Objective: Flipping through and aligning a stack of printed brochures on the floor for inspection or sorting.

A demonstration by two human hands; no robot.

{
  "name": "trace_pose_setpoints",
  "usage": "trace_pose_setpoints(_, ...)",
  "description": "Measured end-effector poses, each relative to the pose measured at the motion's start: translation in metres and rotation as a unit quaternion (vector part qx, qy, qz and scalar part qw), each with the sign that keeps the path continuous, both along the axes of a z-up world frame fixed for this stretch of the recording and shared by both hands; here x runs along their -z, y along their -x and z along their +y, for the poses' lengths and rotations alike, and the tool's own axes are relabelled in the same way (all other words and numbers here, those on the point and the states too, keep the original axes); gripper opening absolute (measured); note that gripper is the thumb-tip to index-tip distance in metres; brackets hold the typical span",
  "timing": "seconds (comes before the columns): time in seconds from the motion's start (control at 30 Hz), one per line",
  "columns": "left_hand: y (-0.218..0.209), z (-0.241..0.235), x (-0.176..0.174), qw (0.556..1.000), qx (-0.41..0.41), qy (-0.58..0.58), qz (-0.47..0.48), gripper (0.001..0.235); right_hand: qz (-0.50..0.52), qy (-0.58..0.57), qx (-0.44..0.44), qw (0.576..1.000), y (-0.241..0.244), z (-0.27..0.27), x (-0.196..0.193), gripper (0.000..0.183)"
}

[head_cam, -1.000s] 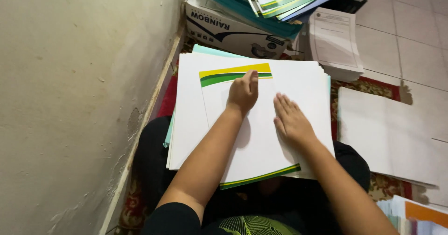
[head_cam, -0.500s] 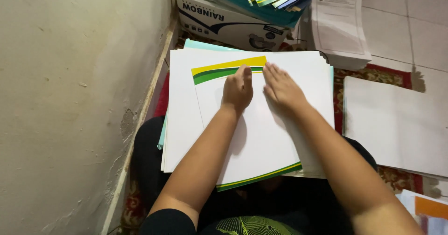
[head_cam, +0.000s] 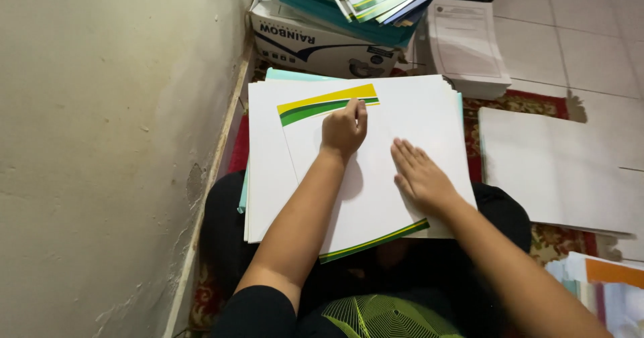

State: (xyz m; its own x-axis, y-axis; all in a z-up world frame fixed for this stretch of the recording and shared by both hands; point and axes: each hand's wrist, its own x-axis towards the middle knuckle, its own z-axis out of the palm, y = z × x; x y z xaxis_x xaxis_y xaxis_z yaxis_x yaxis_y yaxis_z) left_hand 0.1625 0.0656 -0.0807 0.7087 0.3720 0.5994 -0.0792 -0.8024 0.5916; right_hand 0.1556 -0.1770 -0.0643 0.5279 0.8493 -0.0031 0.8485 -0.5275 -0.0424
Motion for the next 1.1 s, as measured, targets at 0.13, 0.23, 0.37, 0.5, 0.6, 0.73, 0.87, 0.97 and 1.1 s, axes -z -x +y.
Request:
trace_pose_setpoints(0.13,0.006,-0.001,-0.016,0.999,-0.03,0.04,-0.018,0.034,0.025,0.042,0.034,0.998,0.005,0.0,-0.002,0.069)
trace_pose_setpoints(0.23,0.017,0.004,-0.029,0.987,-0.037,0.144,-0.056,0.033,0.013,0.054,0.03,0.998,-0.016,0.035,-0.002,0.07)
trace_pose_setpoints(0.37,0.009,0.016,-0.016,0.923,-0.076,0.332,-0.178,0.043,-0.033,-0.006,0.037,0.999,-0.07,0.112,0.026,0.079)
trace_pose_setpoints(0.5,0.008,0.02,-0.018,0.912,-0.067,0.361,-0.183,0.047,-0.084,-0.067,0.061,0.992,-0.125,0.18,0.051,0.081)
trace_pose_setpoints(0.6,0.009,0.021,-0.022,0.933,-0.062,0.301,-0.189,0.047,-0.048,-0.11,0.089,0.989,-0.134,0.193,0.042,0.075)
trace_pose_setpoints(0.73,0.006,0.031,-0.015,0.921,-0.069,0.335,-0.186,0.044,-0.048,-0.123,0.169,0.977,-0.095,0.155,0.021,0.072)
trace_pose_setpoints(0.87,0.005,0.036,-0.013,0.901,-0.097,0.391,-0.161,0.036,0.057,-0.007,0.199,0.978,-0.02,0.07,0.01,0.063)
trace_pose_setpoints(0.97,0.008,0.035,-0.014,0.918,-0.094,0.352,-0.157,0.023,0.079,0.003,0.209,0.975,0.028,0.022,0.011,0.064)
trace_pose_setpoints(1.1,0.031,-0.005,-0.033,0.982,0.028,0.089,-0.162,0.018,-0.021,-0.021,0.2,0.979,0.042,0.005,0.033,0.064)
